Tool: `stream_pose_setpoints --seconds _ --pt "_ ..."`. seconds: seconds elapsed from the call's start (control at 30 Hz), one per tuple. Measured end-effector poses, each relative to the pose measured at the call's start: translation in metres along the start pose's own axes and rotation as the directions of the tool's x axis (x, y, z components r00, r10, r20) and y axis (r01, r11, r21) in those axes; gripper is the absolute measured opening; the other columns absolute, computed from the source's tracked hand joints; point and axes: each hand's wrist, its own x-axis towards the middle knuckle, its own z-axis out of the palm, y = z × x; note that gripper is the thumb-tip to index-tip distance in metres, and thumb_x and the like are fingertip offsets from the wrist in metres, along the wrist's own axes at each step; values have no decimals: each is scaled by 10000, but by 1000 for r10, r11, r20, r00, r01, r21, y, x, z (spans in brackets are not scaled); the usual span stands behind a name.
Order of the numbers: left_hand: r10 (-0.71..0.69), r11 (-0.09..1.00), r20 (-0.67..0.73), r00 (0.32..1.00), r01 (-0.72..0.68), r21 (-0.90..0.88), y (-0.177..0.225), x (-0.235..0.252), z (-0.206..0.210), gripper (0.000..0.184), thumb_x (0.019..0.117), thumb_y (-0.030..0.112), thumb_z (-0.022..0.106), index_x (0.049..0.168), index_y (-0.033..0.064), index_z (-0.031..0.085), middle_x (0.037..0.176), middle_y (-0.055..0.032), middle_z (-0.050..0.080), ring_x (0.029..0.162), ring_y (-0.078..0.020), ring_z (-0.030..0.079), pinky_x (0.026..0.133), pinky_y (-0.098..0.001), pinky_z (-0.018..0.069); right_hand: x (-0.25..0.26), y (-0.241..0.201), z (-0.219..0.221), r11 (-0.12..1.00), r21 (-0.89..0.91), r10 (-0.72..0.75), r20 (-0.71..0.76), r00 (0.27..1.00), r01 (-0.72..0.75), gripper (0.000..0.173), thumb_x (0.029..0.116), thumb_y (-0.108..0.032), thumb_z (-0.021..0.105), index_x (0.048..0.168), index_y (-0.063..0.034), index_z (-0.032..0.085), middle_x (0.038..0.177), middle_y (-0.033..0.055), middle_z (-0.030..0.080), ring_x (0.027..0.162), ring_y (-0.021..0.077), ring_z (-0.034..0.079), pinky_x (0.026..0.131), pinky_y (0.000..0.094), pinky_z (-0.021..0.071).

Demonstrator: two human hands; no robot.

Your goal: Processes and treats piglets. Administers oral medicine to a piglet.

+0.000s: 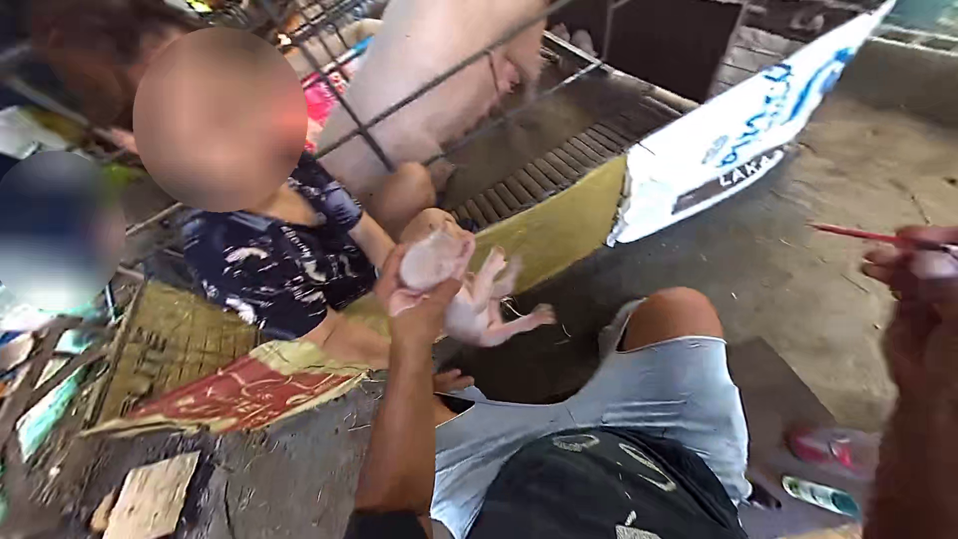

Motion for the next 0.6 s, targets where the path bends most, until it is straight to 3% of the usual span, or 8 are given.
stream_pose_setpoints --seconds 0.1,0.23,0.3,0.37,0.5,0.6 --pt "50 995 -55 997 -54 -82 -14 0 0 553 723 118 898 1214 54 650 1129 -38 713 1031 -150 696 897 -383 615 22 -23 120 977 114 -202 220 954 181 233 970 -117 684 1191 -181 647 1101 -42 732 913 131 723 798 328 639" --pt "39 971 -209 977 -86 -223 -14 8 11 553 709 88 892 1207 46 655 1119 -60 719 1022 -175 700 886 -400 616 27 -34 235 934 253 -332 353 875 252 240 979 -12 629 1216 -39 604 1067 31 745 965 163 725 839 336 623" --pt "59 964 -210 976 -110 -243 -8 14 13 530 728 52 880 1207 36 653 1118 -68 717 1027 -181 699 896 -400 613 31 -32 269 910 361 -336 354 873 204 357 952 55 637 1292 44 529 1023 113 752 924 209 740 804 356 632" --pt "78 970 -193 978 -119 -210 -3 18 10 503 732 29 864 1191 33 658 1104 -72 717 1010 -183 700 884 -394 614 37 -28 293 886 439 -315 335 888 149 462 937 94 635 1351 61 433 1009 168 741 867 239 735 736 355 623" --pt "108 973 -163 981 -138 -186 -2 20 -1 513 708 19 862 1182 39 667 1084 -74 721 980 -179 705 855 -376 619 45 -18 323 867 496 -204 278 939 42 783 910 139 652 1524 -10 189 952 181 694 821 299 734 717 411 652" --pt "76 958 -205 976 -128 -255 -6 21 -8 523 712 1 846 1198 28 653 1100 -99 718 990 -196 704 860 -386 615 43 -16 337 853 521 -190 246 950 35 939 890 145 681 1584 -55 81 912 163 680 775 297 733 706 428 661"
